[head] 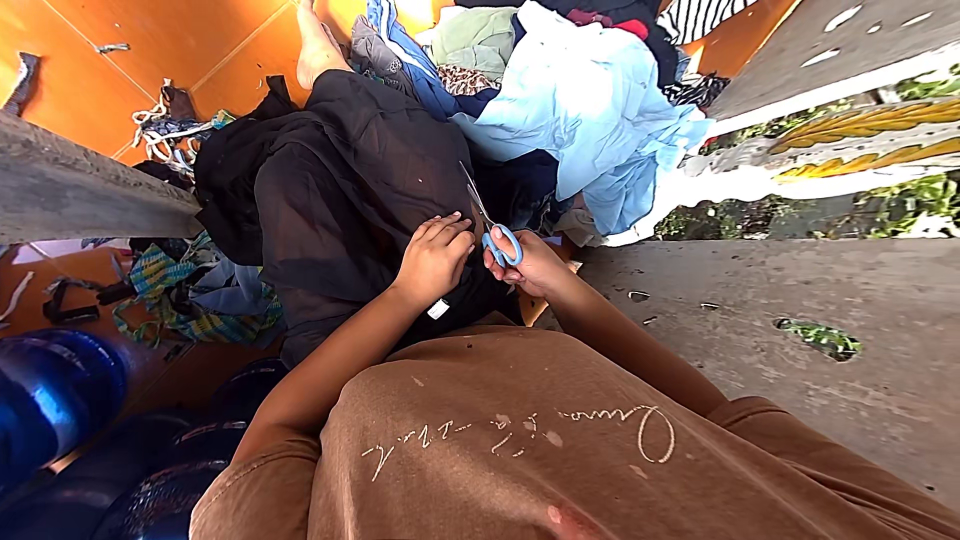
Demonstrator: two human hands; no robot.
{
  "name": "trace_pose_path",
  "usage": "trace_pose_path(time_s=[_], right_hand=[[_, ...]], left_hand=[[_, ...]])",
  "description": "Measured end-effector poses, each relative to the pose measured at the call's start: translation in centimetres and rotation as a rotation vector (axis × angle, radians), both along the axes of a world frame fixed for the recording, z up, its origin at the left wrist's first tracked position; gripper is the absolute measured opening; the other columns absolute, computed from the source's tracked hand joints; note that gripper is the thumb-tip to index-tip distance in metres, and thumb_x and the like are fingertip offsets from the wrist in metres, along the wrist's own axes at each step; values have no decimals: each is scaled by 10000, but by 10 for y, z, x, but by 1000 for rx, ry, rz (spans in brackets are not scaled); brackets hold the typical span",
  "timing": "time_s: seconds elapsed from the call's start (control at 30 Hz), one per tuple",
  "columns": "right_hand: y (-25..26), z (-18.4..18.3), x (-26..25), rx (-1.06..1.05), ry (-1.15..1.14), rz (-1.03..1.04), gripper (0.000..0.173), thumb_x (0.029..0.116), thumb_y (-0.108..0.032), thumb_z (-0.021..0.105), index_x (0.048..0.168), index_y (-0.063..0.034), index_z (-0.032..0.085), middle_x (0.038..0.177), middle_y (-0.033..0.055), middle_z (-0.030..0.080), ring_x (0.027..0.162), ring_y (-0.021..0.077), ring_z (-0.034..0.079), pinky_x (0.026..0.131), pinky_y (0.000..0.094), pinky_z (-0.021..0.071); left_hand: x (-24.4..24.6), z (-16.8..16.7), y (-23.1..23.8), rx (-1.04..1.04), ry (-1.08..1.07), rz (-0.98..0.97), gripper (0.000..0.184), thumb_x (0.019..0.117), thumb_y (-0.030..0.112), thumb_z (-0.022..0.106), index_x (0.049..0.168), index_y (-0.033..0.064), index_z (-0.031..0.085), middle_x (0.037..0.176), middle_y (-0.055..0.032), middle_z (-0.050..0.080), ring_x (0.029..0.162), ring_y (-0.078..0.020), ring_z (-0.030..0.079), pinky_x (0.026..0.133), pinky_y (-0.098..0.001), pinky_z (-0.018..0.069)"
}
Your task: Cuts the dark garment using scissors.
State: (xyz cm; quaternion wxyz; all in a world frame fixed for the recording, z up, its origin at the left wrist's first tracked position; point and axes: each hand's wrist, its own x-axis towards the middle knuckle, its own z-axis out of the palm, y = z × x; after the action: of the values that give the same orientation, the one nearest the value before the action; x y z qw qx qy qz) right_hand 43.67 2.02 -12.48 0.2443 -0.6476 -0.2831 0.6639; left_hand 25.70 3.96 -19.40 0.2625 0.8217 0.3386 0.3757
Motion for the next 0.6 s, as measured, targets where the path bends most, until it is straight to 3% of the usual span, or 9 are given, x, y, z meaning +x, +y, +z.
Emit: trace_pose_path(time_s=[0.2,0.4,0.6], right_hand=[[2,3,-1,-36,-13,-14,471,1127,-215,346,742,-67,574,535,-42,554,376,-31,378,381,111,292],[13,7,-1,-62,8,54,534,1134,-344,259,782,-83,563,534,-44,551,377,-33,373,386,111,283],[18,8,-9,-62,-64,22,534,1133,-323,330,730,-72,574,509,-42,535,365,-24,365,374,125,276]], left_hand=[[0,-1,0,4,-17,0,158,949,65,583,910,-2,722,1124,-179,748,1185,-367,679,1032,-513,511],[1,-3,0,36,-25,-4,151,941,63,592,889,8,723,1102,-172,757,1172,-368,687,1017,-495,523],[0,-3,-1,43,-47,8,157,942,41,582,898,-14,722,1042,-160,773,1133,-337,716,996,-439,553]])
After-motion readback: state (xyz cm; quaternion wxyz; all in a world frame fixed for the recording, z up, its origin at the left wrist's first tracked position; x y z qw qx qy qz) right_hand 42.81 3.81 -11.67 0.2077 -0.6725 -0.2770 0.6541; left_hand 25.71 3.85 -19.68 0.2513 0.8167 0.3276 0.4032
